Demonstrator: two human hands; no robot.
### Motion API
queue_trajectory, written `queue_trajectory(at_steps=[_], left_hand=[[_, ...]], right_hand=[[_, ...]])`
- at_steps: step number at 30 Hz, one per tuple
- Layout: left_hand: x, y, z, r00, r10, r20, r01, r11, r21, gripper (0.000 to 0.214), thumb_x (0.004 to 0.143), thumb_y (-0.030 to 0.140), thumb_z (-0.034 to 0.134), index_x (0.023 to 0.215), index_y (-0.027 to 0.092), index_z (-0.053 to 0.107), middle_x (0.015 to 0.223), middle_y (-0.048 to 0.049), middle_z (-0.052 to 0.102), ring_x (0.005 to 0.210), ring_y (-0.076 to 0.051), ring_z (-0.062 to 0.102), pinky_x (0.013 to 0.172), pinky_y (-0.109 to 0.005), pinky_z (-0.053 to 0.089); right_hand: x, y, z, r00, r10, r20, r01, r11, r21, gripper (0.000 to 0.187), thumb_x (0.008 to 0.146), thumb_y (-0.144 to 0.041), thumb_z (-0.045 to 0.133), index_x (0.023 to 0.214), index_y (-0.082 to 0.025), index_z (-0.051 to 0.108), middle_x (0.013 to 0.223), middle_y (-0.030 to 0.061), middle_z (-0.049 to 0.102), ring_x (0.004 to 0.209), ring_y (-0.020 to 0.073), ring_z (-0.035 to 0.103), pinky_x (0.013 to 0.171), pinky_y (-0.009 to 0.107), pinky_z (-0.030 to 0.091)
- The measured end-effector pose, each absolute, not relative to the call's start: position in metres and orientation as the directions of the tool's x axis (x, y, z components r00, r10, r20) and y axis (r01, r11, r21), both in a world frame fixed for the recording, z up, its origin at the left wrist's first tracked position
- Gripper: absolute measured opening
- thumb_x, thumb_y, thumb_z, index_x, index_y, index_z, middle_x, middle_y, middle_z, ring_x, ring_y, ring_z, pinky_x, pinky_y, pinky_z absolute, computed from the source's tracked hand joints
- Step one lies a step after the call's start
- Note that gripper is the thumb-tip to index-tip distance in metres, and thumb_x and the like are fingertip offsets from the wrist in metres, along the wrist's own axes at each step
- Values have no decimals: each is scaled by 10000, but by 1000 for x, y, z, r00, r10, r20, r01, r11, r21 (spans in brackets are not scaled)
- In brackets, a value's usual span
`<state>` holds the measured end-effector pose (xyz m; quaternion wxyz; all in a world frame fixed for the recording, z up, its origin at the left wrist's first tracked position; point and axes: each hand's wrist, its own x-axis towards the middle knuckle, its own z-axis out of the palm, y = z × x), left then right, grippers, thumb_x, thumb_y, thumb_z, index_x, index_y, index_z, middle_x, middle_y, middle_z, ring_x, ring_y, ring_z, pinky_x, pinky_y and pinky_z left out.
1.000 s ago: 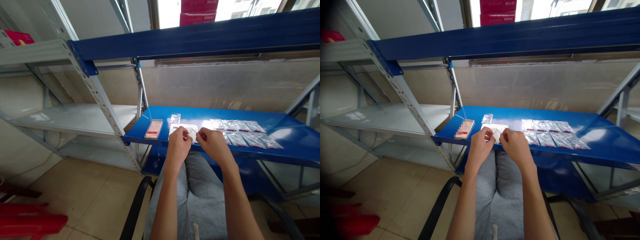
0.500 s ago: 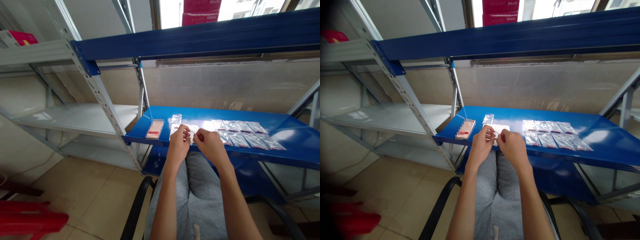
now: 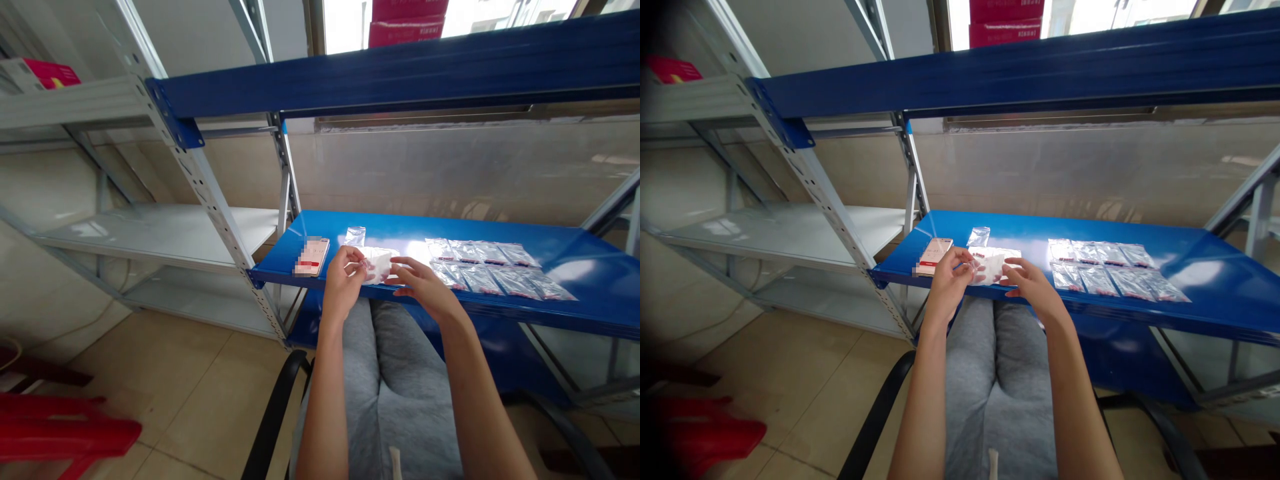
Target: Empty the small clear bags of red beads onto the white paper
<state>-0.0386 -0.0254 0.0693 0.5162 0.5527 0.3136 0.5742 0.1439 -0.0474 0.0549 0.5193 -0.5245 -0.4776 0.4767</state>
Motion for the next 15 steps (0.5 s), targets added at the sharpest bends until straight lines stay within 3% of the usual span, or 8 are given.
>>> queue_trajectory(at_steps=[4, 8, 15], left_hand=[[-38, -23, 66, 134, 954, 267, -302, -217, 928, 206, 760, 203, 709, 898, 191, 557, 966, -20, 620, 875, -178, 718, 727, -298, 635], [-39, -20, 62, 80, 964, 255, -292, -222, 930, 211, 760, 198, 719, 912, 188, 574, 936, -15, 631, 858, -170, 731, 737, -287, 633], [-41, -17, 59, 23, 966, 257, -185, -248, 951, 185, 766, 155, 689, 925, 187, 599, 852, -3, 665, 723, -117, 697, 696, -236, 608]], right_hand=[[139, -44, 43, -114, 994, 1, -233, -26, -972, 445, 690, -467, 886, 1012, -208, 722, 951, 61, 753, 875, 197, 714, 718, 277, 550], [138, -38, 37, -71, 997, 18, -313, -5, -950, 388, 607, -422, 949, 796, -187, 703, 764, 16, 702, 749, 146, 677, 686, 245, 545], [134, -31, 30, 59, 998, 12, -373, 33, -927, 416, 519, -401, 986, 749, -190, 711, 780, 9, 708, 744, 139, 671, 800, 287, 596]])
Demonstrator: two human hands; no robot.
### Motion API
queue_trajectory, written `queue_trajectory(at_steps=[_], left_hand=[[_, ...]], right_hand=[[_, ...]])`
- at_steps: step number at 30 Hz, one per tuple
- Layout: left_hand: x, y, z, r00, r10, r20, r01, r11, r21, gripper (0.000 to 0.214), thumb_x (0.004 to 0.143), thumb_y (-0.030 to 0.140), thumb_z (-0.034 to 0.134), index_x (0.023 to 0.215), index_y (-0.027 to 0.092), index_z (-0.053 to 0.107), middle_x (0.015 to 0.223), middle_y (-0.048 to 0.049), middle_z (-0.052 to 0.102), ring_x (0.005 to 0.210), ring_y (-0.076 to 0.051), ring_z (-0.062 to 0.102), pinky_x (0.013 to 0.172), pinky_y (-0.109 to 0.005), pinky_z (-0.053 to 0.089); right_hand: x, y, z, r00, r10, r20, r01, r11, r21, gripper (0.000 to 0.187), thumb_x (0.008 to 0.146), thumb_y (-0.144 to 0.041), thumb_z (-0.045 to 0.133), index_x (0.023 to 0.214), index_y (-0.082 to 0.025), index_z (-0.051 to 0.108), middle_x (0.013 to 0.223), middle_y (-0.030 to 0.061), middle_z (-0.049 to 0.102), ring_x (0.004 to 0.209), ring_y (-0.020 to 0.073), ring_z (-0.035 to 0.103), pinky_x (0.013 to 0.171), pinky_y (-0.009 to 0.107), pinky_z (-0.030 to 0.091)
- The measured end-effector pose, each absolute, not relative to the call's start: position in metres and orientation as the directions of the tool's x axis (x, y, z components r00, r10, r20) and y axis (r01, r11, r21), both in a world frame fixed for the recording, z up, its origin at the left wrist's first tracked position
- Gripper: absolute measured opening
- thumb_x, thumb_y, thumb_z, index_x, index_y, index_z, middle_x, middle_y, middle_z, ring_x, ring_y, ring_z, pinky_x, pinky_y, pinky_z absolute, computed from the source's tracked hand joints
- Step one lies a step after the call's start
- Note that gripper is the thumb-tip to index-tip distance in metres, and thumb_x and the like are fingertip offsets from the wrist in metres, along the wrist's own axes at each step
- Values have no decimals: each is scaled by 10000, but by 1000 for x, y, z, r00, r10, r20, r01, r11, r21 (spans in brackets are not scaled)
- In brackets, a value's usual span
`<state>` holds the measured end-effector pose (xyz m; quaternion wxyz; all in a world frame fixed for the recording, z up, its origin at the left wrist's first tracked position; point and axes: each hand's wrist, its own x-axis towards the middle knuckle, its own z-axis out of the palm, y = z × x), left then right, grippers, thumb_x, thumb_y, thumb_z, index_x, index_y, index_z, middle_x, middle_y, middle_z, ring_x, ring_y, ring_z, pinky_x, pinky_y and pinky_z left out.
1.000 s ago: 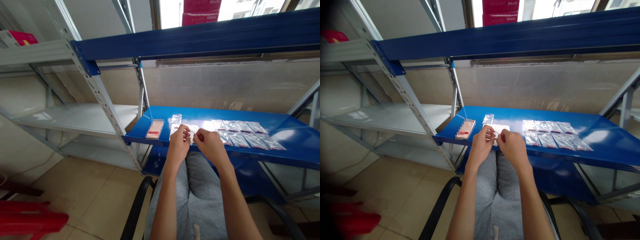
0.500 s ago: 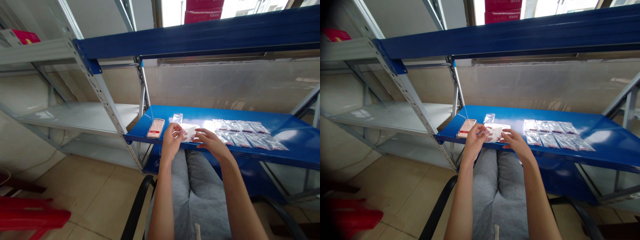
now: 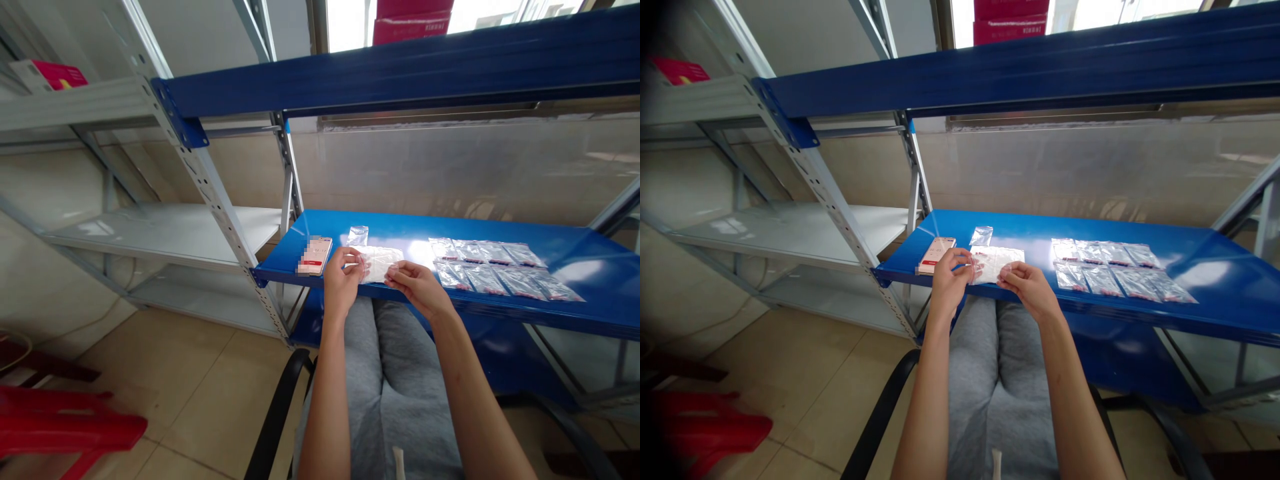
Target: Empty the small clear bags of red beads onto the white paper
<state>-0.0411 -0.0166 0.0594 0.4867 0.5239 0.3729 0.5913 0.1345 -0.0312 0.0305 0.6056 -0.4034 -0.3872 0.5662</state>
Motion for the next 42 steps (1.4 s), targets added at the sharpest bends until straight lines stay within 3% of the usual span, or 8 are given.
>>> queue_trajectory(at_steps=[6, 12, 16, 19, 22, 25, 33, 42], left_hand=[[-45, -3, 48, 32, 961, 273, -101, -269, 958, 191, 786, 127, 647, 963, 192, 614, 887, -20, 687, 759, -137, 708, 705, -245, 597], [-51, 50, 62, 219, 883, 415, 283, -464, 839, 313, 872, 54, 492, 1105, 205, 636, 1044, -66, 739, 997, -184, 712, 899, -306, 567], [-48, 94, 70, 351, 890, 290, 572, -449, 687, 535, 870, 2, 400, 1345, 173, 576, 1339, -135, 664, 1233, -237, 630, 1008, -338, 509], [-46, 119, 66, 371, 901, 225, 655, -425, 625, 596, 849, -3, 412, 1411, 146, 545, 1430, -149, 610, 1312, -248, 574, 1058, -326, 466], [-47, 136, 57, 366, 906, 213, 670, -416, 615, 582, 839, 5, 432, 1387, 140, 573, 1382, -141, 647, 1265, -242, 602, 1041, -316, 470], [-48, 145, 48, 350, 911, 221, 675, -408, 615, 543, 850, 20, 460, 1363, 138, 596, 1306, -135, 693, 1208, -234, 630, 1023, -311, 484], [-46, 150, 33, 376, 877, 298, 618, -477, 624, 449, 852, 92, 635, 1293, 180, 642, 1163, -85, 748, 1058, -199, 691, 954, -285, 535], [-44, 157, 25, 352, 880, 319, 638, -475, 606, 359, 848, 56, 627, 1184, 146, 714, 1066, -91, 773, 981, -187, 707, 888, -245, 536]], right_hand=[[140, -16, 30, 68, 994, 80, -246, 94, -965, 424, 542, -446, 962, 750, -183, 703, 750, 17, 705, 715, 145, 673, 772, 301, 606], [166, 54, 73, -37, 972, 233, 220, 235, -947, 182, 708, -273, 832, 726, -170, 682, 688, 23, 699, 650, 155, 679, 711, 303, 591], [162, 100, 101, -81, 947, 312, 709, 275, -650, 94, 776, -66, 652, 747, -148, 686, 642, 25, 703, 626, 158, 690, 689, 252, 520], [148, 116, 108, -192, 932, 307, 873, 306, -381, 183, 799, -11, 573, 805, -120, 721, 735, 65, 744, 682, 167, 694, 657, 227, 457], [136, 122, 107, -267, 917, 298, 928, 328, -179, 223, 827, -2, 540, 838, -103, 738, 825, 100, 764, 749, 185, 686, 633, 232, 403], [131, 126, 104, -313, 910, 273, 932, 349, -98, 237, 854, -4, 523, 881, -100, 738, 862, 119, 764, 751, 189, 672, 603, 242, 366], [127, 126, 103, -367, 904, 219, 926, 377, -2, 221, 898, -40, 532, 922, -116, 737, 910, 151, 766, 768, 212, 675, 593, 262, 333], [126, 134, 98, -395, 901, 182, 915, 403, -6, 235, 908, -108, 605, 1069, -114, 776, 1038, 149, 779, 894, 245, 708, 682, 266, 431]])
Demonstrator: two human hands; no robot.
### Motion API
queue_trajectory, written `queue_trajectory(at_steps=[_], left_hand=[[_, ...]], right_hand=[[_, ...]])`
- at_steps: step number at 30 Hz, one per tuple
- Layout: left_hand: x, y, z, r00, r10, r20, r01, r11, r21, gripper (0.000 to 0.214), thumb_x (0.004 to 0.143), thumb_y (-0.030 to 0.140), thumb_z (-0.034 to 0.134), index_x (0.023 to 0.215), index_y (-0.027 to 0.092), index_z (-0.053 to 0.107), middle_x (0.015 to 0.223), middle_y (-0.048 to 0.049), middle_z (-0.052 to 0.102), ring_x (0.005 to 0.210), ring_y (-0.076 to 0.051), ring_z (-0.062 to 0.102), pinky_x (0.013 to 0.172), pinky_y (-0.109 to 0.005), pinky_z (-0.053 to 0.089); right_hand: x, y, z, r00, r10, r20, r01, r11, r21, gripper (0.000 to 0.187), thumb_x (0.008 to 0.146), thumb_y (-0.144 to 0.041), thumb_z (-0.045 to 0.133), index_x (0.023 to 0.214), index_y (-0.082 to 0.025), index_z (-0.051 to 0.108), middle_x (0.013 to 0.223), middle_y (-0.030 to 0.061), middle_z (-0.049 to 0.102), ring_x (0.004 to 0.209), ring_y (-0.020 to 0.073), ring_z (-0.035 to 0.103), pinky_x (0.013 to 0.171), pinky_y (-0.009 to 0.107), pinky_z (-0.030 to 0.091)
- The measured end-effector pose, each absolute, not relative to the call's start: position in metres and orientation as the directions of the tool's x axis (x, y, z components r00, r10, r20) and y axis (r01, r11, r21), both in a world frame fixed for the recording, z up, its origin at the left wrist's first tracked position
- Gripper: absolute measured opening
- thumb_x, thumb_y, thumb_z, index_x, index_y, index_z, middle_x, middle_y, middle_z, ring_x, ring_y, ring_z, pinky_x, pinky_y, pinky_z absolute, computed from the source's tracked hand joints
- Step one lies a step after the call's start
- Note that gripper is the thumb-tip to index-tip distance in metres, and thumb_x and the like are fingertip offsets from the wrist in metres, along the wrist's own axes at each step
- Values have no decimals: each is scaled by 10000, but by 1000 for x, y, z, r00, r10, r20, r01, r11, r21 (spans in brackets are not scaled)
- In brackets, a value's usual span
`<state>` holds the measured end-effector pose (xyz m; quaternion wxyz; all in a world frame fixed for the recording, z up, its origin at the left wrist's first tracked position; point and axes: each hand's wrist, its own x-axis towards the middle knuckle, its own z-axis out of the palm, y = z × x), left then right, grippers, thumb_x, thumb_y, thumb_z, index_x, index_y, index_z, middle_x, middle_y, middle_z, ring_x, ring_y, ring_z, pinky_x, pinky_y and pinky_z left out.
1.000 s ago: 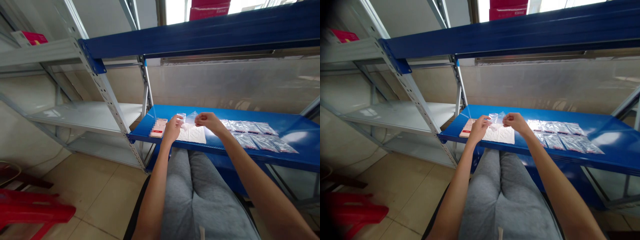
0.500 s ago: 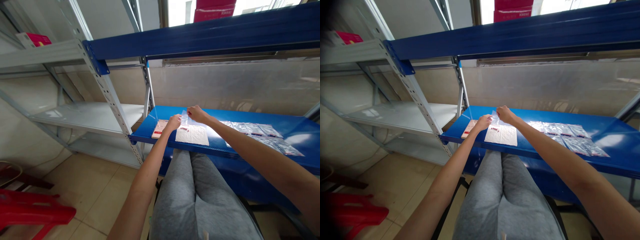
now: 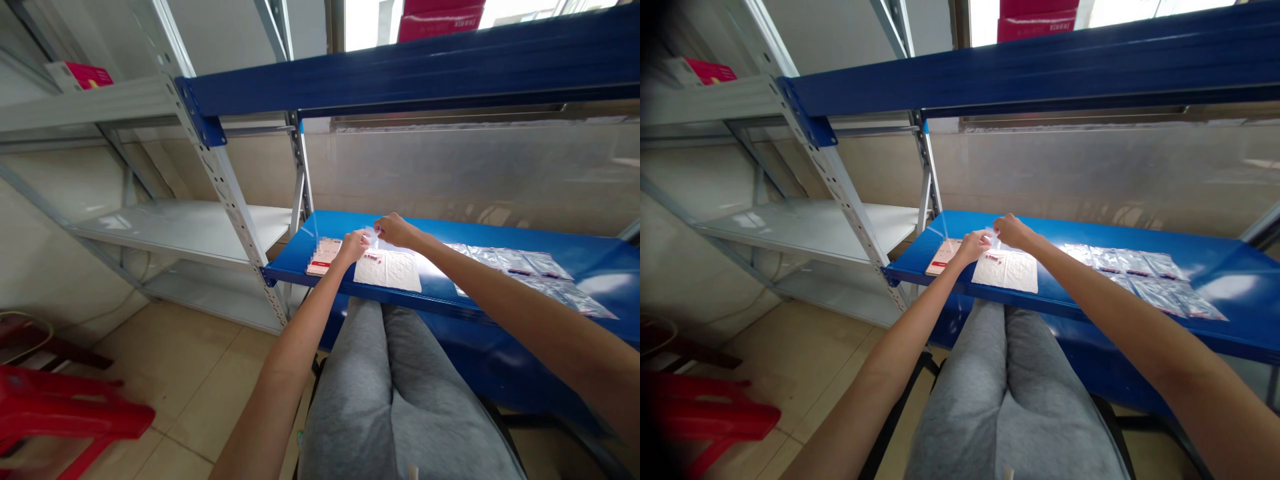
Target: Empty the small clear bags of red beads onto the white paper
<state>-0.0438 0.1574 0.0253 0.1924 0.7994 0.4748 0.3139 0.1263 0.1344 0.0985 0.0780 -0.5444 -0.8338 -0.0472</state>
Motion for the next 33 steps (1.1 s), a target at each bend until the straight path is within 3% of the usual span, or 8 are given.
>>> queue_trajectory(at_steps=[6, 11, 15, 22, 33], left_hand=[[-44, 158, 23, 341, 887, 311, 653, -462, 601, 368, 829, 36, 610, 1150, 164, 735, 1013, -70, 781, 949, -182, 711, 868, -245, 540], [-44, 157, 22, 345, 886, 311, 643, -464, 610, 376, 808, 12, 610, 1115, 179, 747, 1013, -64, 781, 944, -180, 710, 880, -261, 545], [-43, 159, 21, 340, 890, 305, 639, -456, 619, 364, 804, 19, 621, 1100, 185, 752, 967, -56, 779, 927, -187, 713, 883, -283, 559], [-43, 159, 20, 327, 890, 319, 628, -457, 630, 347, 803, 18, 612, 1078, 172, 758, 968, -66, 780, 928, -190, 713, 888, -288, 559], [-45, 161, 14, 291, 886, 361, 574, -464, 675, 374, 777, -15, 600, 1068, 171, 742, 1033, -62, 776, 961, -175, 713, 882, -269, 561]], right_hand=[[132, 136, 102, -379, 901, 209, 909, 405, -98, 193, 875, -202, 737, 1047, -125, 780, 1058, 151, 783, 942, 265, 723, 731, 269, 482], [138, 130, 105, -273, 944, 183, 891, 320, -323, 229, 840, -250, 792, 1032, -127, 769, 975, 121, 788, 655, 189, 703, 605, 253, 480], [140, 127, 104, -229, 962, 147, 873, 270, -406, 177, 843, -210, 773, 988, -108, 768, 900, 123, 783, 543, 169, 668, 529, 247, 466], [141, 123, 100, -264, 935, 235, 882, 333, -334, 97, 867, -133, 701, 929, -115, 773, 803, 96, 782, 720, 209, 736, 645, 237, 484], [143, 121, 100, -284, 909, 304, 896, 364, -253, 173, 897, -167, 633, 969, -116, 781, 875, 118, 793, 763, 226, 738, 693, 263, 494]])
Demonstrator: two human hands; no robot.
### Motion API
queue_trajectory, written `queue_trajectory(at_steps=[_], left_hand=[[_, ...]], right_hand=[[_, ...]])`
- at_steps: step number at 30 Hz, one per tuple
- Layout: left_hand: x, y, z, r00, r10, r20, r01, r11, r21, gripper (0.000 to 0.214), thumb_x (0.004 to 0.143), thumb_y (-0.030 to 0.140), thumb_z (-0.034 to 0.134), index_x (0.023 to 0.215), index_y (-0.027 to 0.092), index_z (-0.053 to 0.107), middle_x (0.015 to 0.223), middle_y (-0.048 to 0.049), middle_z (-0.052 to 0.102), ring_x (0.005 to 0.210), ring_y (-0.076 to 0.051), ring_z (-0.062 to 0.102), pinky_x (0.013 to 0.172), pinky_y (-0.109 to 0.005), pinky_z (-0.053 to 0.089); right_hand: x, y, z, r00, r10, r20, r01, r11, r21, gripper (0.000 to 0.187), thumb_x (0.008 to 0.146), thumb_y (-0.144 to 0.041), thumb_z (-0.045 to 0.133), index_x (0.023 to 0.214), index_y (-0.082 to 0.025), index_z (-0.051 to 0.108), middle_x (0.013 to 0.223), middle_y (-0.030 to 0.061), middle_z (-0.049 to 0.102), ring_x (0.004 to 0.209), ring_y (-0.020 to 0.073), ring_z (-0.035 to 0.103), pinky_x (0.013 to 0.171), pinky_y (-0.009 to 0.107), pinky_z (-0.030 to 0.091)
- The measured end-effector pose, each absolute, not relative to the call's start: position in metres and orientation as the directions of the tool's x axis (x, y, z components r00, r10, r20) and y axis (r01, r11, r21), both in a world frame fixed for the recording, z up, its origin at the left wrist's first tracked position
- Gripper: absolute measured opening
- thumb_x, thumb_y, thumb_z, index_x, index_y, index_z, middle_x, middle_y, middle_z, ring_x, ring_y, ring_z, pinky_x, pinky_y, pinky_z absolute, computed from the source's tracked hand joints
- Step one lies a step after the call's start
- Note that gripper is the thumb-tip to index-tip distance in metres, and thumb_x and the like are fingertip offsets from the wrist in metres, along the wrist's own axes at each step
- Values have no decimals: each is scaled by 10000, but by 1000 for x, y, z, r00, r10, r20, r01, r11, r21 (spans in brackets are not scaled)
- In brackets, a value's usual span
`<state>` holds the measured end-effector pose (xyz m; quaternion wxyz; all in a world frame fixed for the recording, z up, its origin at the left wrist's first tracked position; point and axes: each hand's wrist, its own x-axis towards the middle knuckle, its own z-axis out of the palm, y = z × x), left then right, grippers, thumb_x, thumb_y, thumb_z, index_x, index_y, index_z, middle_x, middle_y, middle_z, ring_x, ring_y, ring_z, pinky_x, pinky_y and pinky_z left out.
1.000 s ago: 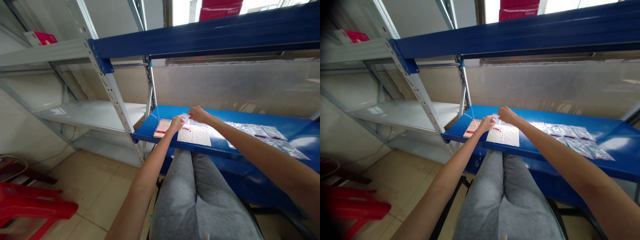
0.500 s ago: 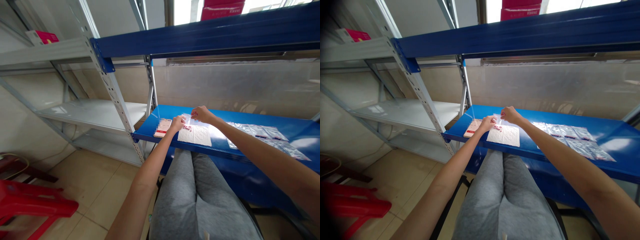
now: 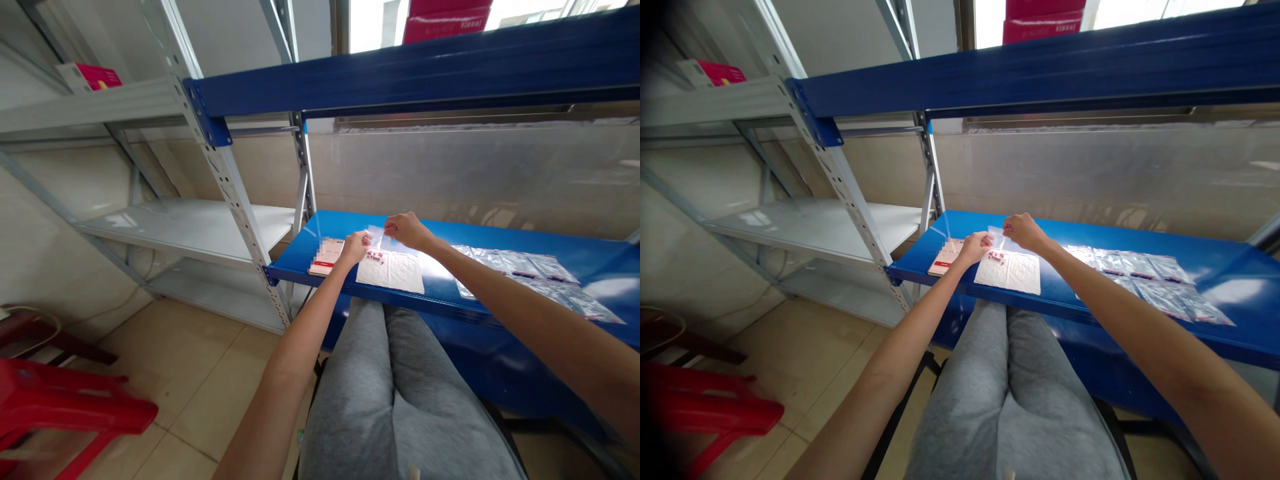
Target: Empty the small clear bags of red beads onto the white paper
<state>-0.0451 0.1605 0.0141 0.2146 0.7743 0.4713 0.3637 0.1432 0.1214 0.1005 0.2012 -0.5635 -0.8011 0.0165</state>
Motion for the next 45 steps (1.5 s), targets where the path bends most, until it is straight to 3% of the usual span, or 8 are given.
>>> queue_trajectory(at_steps=[4, 7, 11, 14, 18, 27, 38, 45], left_hand=[[-46, 157, 19, 246, 895, 373, 564, -445, 696, 374, 802, -23, 579, 1097, 158, 721, 1061, -80, 770, 976, -170, 713, 895, -260, 553], [-49, 152, 25, 168, 906, 388, 568, -411, 713, 367, 870, 15, 541, 1181, 153, 678, 1170, -108, 740, 1054, -181, 696, 918, -271, 545], [-59, 146, 31, 99, 922, 374, 591, -356, 724, 356, 921, 60, 511, 1239, 149, 644, 1211, -126, 717, 1095, -200, 680, 914, -290, 546], [-69, 137, 30, 97, 935, 341, 624, -324, 711, 372, 894, 28, 516, 1219, 137, 662, 1164, -137, 728, 1081, -221, 683, 934, -318, 544], [-73, 120, 21, 146, 937, 316, 666, -330, 669, 426, 839, -32, 529, 1203, 129, 681, 1182, -155, 723, 1116, -246, 672, 961, -336, 538], [-56, 90, 1, 135, 928, 347, 732, -329, 597, 419, 842, -72, 463, 1104, 127, 723, 1151, -158, 720, 1148, -268, 641, 1033, -389, 493], [-60, 88, -4, -5, 921, 390, 644, -296, 706, 296, 892, -3, 547, 1023, 141, 771, 1064, -130, 776, 1049, -238, 708, 926, -324, 550], [-58, 89, -3, -115, 922, 370, 572, -243, 783, 296, 867, -27, 544, 952, 141, 772, 1007, -121, 786, 990, -220, 728, 890, -310, 568]], right_hand=[[147, 119, 103, -232, 908, 348, 871, 353, -342, 120, 882, -142, 652, 904, -122, 768, 836, 105, 786, 738, 214, 741, 707, 263, 519], [150, 115, 103, -10, 910, 414, 784, 264, -561, 60, 867, -143, 678, 859, -130, 735, 764, 89, 763, 673, 198, 739, 655, 258, 539], [153, 112, 93, 316, 886, 340, 447, 177, -877, 40, 839, -151, 711, 859, -144, 676, 810, 95, 747, 644, 190, 742, 530, 233, 546], [153, 115, 77, 427, 886, 182, 153, 128, -980, 88, 832, -119, 701, 836, -156, 621, 793, 85, 729, 663, 183, 750, 563, 243, 587], [146, 120, 54, 413, 909, 57, -62, 91, -994, 163, 823, -119, 726, 829, -172, 572, 748, 69, 719, 685, 189, 760, 630, 267, 624], [132, 120, 38, 389, 920, 47, -98, 92, -991, 197, 822, -101, 762, 820, -165, 575, 667, 51, 709, 618, 177, 746, 582, 236, 612], [137, 120, 35, 367, 928, 69, -75, 103, -992, 147, 841, -90, 723, 831, -157, 593, 667, 55, 714, 616, 175, 743, 584, 237, 605], [140, 124, 39, 408, 913, -27, -114, 22, -993, 188, 840, -59, 706, 877, -170, 558, 702, 64, 714, 646, 188, 752, 616, 260, 624]])
